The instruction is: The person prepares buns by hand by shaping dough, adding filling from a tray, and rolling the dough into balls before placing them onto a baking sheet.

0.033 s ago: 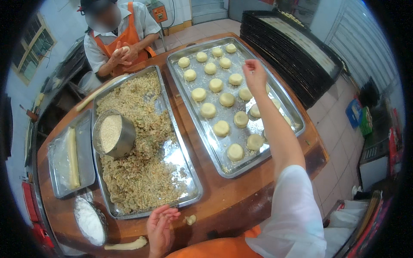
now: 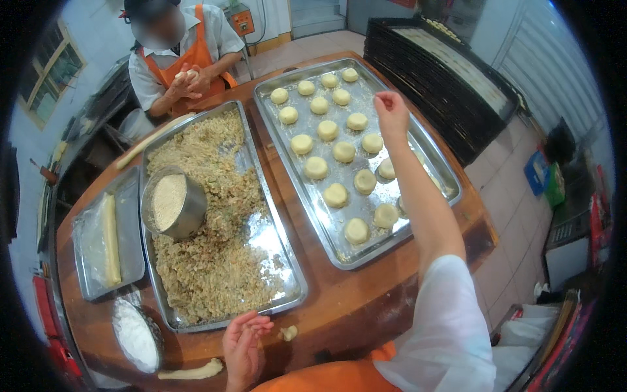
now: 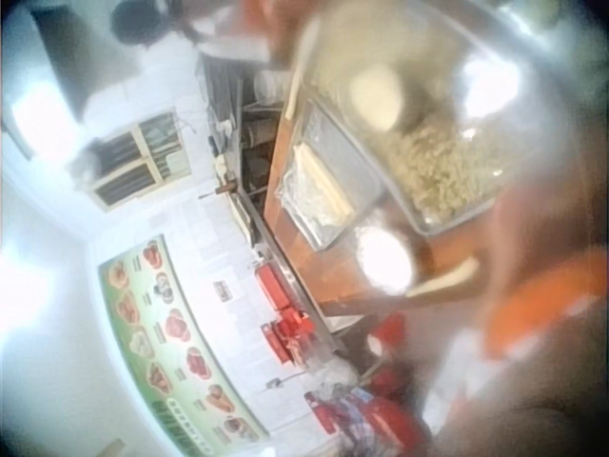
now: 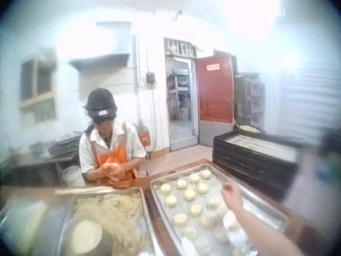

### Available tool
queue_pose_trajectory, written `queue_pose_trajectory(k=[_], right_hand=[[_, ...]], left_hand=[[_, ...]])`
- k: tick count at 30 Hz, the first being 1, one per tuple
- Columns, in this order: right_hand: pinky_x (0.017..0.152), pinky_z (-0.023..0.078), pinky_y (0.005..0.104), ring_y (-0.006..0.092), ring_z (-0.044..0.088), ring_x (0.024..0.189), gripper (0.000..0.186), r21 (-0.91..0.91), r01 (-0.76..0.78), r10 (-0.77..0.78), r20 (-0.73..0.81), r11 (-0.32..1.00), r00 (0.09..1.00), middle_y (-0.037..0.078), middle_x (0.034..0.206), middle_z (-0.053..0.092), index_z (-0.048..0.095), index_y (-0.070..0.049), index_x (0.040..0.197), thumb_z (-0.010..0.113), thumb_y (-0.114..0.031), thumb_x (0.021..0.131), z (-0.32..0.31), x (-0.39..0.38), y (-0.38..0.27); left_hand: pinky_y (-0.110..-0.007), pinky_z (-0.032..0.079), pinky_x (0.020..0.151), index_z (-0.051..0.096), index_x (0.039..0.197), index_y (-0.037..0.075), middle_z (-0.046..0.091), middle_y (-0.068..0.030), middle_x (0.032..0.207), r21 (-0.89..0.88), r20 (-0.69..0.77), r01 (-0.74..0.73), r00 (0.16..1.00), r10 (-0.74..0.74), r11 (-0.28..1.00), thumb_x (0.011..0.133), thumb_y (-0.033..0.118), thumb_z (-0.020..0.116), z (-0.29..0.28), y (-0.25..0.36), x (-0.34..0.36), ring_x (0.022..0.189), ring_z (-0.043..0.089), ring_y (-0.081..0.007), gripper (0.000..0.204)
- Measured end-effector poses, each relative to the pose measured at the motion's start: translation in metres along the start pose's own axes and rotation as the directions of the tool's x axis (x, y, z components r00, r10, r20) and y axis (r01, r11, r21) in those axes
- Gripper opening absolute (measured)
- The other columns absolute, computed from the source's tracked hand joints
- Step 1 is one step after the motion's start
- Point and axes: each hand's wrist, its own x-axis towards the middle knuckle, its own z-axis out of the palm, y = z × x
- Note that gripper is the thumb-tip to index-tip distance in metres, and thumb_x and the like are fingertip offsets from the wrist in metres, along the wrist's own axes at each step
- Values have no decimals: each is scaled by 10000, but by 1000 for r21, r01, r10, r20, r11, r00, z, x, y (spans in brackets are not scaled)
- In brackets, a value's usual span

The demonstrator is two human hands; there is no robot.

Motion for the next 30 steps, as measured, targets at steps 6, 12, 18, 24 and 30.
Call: queue_pose_trajectory(k=[6, 12, 18, 24, 30], right_hand=[[716, 480, 237, 82, 565, 771, 116, 293, -431, 256, 484, 853, 837, -1, 938, 629, 629, -79, 1026, 698, -122, 944, -9, -140, -140], [741, 552, 285, 108, 675, 893, 183, -29, -221, 82, 968, 975, 236, 58, 1026, 720, 698, -45, 1114, 679, -147, 962, 2, -326, -240], [792, 547, 337, 234, 682, 897, 158, -84, -179, 104, 989, 980, 107, 115, 992, 716, 706, -56, 1074, 652, -153, 961, 20, -433, -264], [758, 554, 351, 269, 696, 852, 162, 65, -12, -64, 993, 998, 95, 137, 946, 702, 686, -22, 1068, 679, -91, 922, 58, -464, -291], [874, 515, 457, 386, 627, 989, 415, 479, 450, -540, 842, 754, 7, 199, 1027, 656, 614, -12, 1201, 754, -143, 834, 130, -516, -293]], left_hand=[[-362, 520, 956, 531, 1307, -53, 676, -187, 1138, -37, 16, -72, 997, 72, 997, 1020, 62, 511, -16, -9, -20, 1026, 671, -241, 310], [-319, 530, 907, 580, 1272, -25, 683, -144, 1102, 103, -191, -209, 955, 225, 973, 1007, 66, 547, -62, 1, -64, 1002, 665, -199, 282], [-518, 244, 1188, 426, 1477, -10, 455, -227, 1484, 998, 56, -66, 846, 530, 0, 898, 175, 661, -171, 6, -122, 1430, 370, -402, 652], [-501, 296, 1145, 522, 1379, 37, 554, -142, 1296, 995, 69, -32, 888, 455, -89, 816, 135, 763, -217, 1, -158, 1279, 495, -351, 620], [-481, 367, 1015, 609, 1089, 24, 579, -111, 1127, 992, 113, -124, 882, 458, -7, 794, 83, 752, -223, 15, -147, 1058, 559, -304, 333]])
